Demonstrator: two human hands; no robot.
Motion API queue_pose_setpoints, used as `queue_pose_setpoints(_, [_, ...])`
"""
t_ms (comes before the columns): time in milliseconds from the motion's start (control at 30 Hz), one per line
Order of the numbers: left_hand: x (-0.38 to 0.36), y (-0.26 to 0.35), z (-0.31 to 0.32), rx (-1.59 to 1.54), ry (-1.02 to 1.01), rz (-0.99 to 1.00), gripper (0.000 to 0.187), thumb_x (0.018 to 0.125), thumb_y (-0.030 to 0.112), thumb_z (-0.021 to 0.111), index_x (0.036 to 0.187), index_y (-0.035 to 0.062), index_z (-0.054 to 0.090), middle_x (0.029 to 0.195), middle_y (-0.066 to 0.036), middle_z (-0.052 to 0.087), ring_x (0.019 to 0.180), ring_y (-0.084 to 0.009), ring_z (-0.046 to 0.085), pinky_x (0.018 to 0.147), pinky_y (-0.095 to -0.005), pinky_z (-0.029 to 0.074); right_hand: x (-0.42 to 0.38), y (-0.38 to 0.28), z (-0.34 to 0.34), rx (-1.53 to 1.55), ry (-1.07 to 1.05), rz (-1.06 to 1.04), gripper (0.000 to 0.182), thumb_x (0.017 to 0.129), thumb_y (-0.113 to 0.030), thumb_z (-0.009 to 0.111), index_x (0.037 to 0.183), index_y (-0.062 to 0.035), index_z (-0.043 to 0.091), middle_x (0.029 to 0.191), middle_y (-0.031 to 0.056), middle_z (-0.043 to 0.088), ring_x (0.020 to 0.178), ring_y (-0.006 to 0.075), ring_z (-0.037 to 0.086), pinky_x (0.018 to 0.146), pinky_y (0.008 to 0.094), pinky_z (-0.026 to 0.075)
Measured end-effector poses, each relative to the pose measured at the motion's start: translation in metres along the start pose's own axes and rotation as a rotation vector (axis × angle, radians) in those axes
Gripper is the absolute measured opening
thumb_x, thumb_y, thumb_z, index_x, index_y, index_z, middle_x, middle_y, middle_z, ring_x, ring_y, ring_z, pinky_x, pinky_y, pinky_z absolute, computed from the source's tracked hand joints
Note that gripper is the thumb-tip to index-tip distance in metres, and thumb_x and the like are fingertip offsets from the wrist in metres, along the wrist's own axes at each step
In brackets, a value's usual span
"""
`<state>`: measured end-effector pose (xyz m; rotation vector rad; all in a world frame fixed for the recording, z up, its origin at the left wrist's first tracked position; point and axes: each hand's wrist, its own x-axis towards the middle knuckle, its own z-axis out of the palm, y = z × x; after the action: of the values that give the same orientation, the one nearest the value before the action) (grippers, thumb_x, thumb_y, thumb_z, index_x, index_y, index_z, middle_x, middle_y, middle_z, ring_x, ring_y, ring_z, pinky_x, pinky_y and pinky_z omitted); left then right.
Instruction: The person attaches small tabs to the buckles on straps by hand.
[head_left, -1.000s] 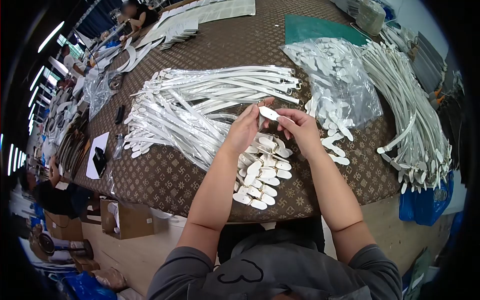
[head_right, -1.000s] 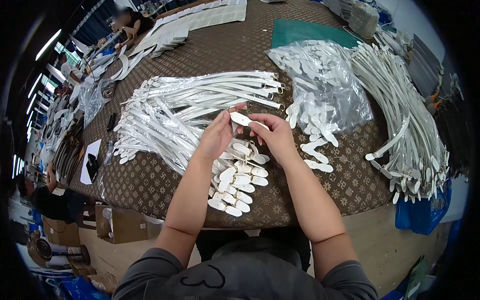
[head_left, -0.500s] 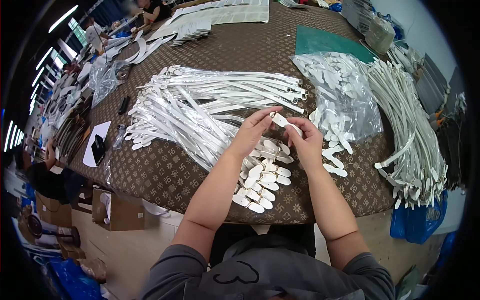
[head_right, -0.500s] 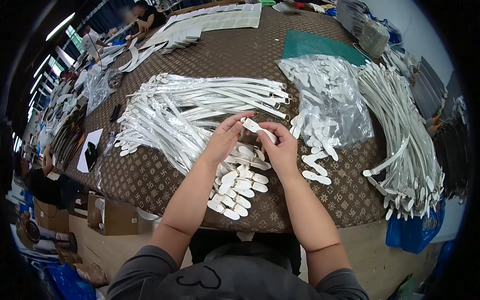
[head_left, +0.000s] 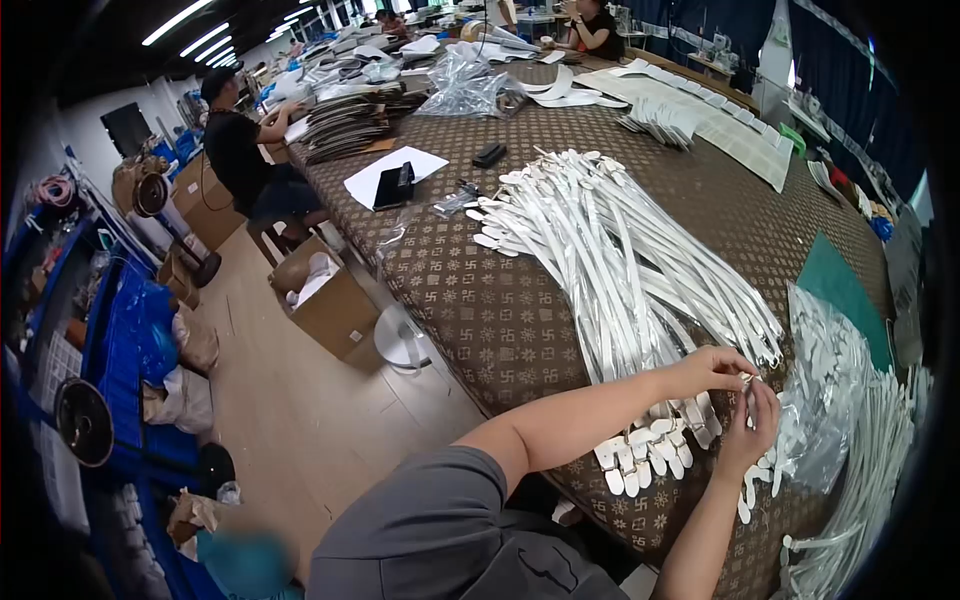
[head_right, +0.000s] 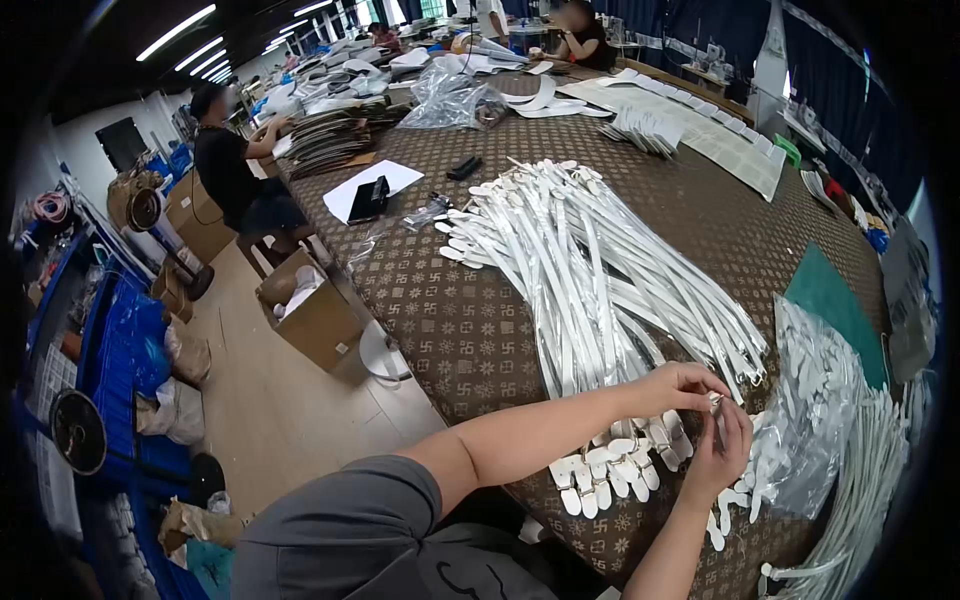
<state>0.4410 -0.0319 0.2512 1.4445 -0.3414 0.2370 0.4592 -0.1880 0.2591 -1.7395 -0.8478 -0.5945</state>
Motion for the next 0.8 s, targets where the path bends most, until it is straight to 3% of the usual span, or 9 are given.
queue_pose_setpoints(167, [0.000, 0.006, -0.002, 0.133, -0.001, 0.045, 0.029, 0.081, 0.014, 0.066, 0.109, 0.0052, 0.064, 0.098, -0.005, 0.057, 0.093, -0.0136, 0.054, 0.081, -0.0265, 0.044, -0.002, 0.005, 0.000, -0.011, 0.012, -0.036, 0.023, 0.079, 0.009, 0.061, 0.101, 0.0014, 0.063, 0.099, 0.0098, 0.057, 0.092, 0.0201, 0.056, 0.078, 0.0283, 0.050])
queue_pose_setpoints(467, [-0.001, 0.005, 0.001, 0.049, 0.065, 0.111, 0.025, 0.079, 0.010, 0.068, 0.103, 0.0024, 0.065, 0.092, -0.006, 0.061, 0.083, -0.0126, 0.057, 0.074, -0.0263, 0.046, -0.005, 0.011, -0.003, 0.040, -0.009, 0.053, 0.017, 0.081, 0.006, 0.061, 0.097, 0.0019, 0.065, 0.099, 0.0092, 0.057, 0.091, 0.0179, 0.056, 0.078, 0.0270, 0.049])
queue_pose_setpoints(567, [-0.001, 0.004, 0.002, -0.167, 0.038, -0.033, 0.026, 0.078, 0.009, 0.069, 0.103, 0.0048, 0.066, 0.087, -0.002, 0.063, 0.079, -0.0091, 0.056, 0.075, -0.0252, 0.047, -0.008, 0.009, -0.001, 0.107, 0.007, 0.134, 0.015, 0.082, 0.004, 0.061, 0.096, 0.0026, 0.065, 0.099, 0.0086, 0.056, 0.091, 0.0169, 0.056, 0.079, 0.0264, 0.049])
queue_pose_setpoints(633, [-0.002, 0.005, 0.000, -0.155, 0.026, -0.044, 0.025, 0.077, 0.009, 0.070, 0.101, 0.0049, 0.066, 0.086, -0.002, 0.063, 0.077, -0.0085, 0.056, 0.073, -0.0248, 0.047, -0.010, 0.009, 0.001, 0.239, 0.048, 0.250, 0.013, 0.083, 0.003, 0.060, 0.095, 0.0035, 0.065, 0.099, 0.0079, 0.056, 0.091, 0.0159, 0.056, 0.079, 0.0256, 0.049])
queue_pose_setpoints(800, [-0.002, 0.011, -0.004, -0.035, -0.018, -0.074, 0.026, 0.074, 0.012, 0.074, 0.098, 0.0048, 0.067, 0.081, -0.001, 0.062, 0.071, -0.0071, 0.053, 0.065, -0.0235, 0.045, -0.015, 0.011, 0.000, 0.322, 0.028, 0.273, 0.010, 0.085, 0.000, 0.059, 0.094, 0.0044, 0.063, 0.100, 0.0072, 0.055, 0.093, 0.0143, 0.055, 0.081, 0.0241, 0.046])
